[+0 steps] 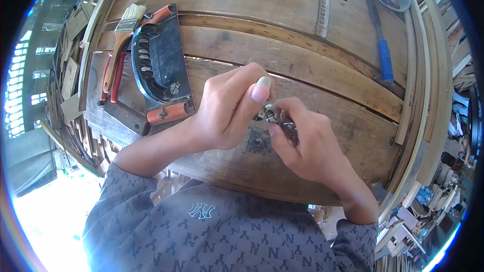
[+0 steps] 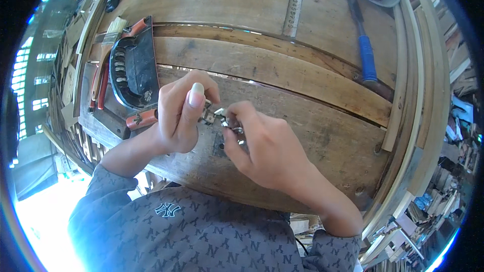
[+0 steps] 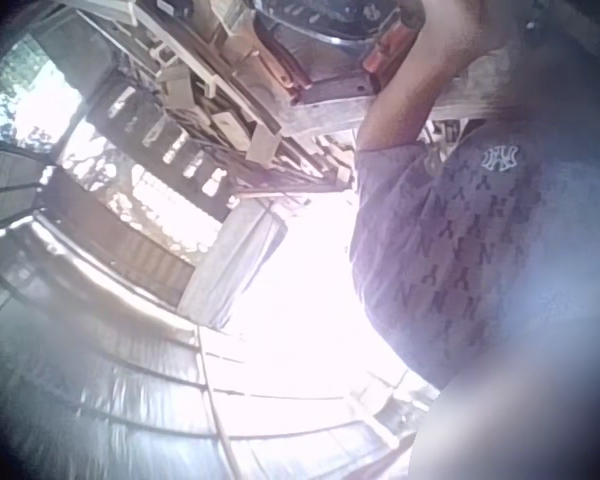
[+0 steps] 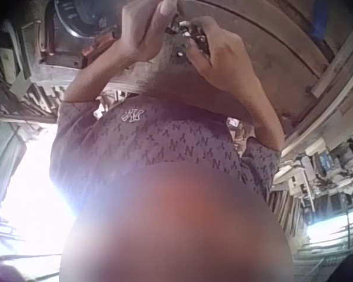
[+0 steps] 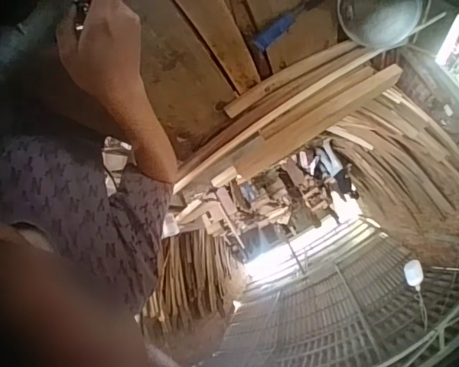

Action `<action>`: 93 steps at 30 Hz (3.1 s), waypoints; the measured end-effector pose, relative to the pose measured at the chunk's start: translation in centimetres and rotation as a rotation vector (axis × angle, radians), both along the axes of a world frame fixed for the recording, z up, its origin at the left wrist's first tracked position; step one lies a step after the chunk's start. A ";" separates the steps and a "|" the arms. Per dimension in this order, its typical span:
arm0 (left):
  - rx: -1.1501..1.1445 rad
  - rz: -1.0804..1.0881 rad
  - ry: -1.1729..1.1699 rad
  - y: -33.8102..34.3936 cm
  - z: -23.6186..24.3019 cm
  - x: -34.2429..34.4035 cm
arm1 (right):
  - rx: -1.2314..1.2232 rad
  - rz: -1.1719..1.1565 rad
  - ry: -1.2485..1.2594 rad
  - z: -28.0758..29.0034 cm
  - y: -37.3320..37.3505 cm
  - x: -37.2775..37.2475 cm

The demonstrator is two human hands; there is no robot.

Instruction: Use a chisel to shave and shape a piece of wood on a workbench in a workshop.

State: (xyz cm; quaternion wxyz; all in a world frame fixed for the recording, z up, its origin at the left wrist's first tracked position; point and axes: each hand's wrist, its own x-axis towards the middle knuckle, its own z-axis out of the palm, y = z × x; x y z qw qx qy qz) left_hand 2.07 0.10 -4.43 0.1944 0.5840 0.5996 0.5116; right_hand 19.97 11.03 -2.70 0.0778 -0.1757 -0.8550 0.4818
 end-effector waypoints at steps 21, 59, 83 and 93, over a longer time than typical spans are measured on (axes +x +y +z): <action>-0.155 -0.126 -0.156 0.4 0.1 -0.4 | 0.384 0.082 0.303 -3.1 -1.2 -0.2; -0.375 -0.472 -0.736 1.1 0.0 0.8 | 0.059 0.189 0.342 -3.8 -1.3 0.0; -0.449 -0.546 -0.929 1.1 -0.2 2.2 | -0.120 0.195 0.326 -2.9 -0.9 -0.5; -0.432 -0.542 -0.890 1.2 -0.1 2.8 | -0.141 0.201 0.300 -2.9 -0.9 -0.6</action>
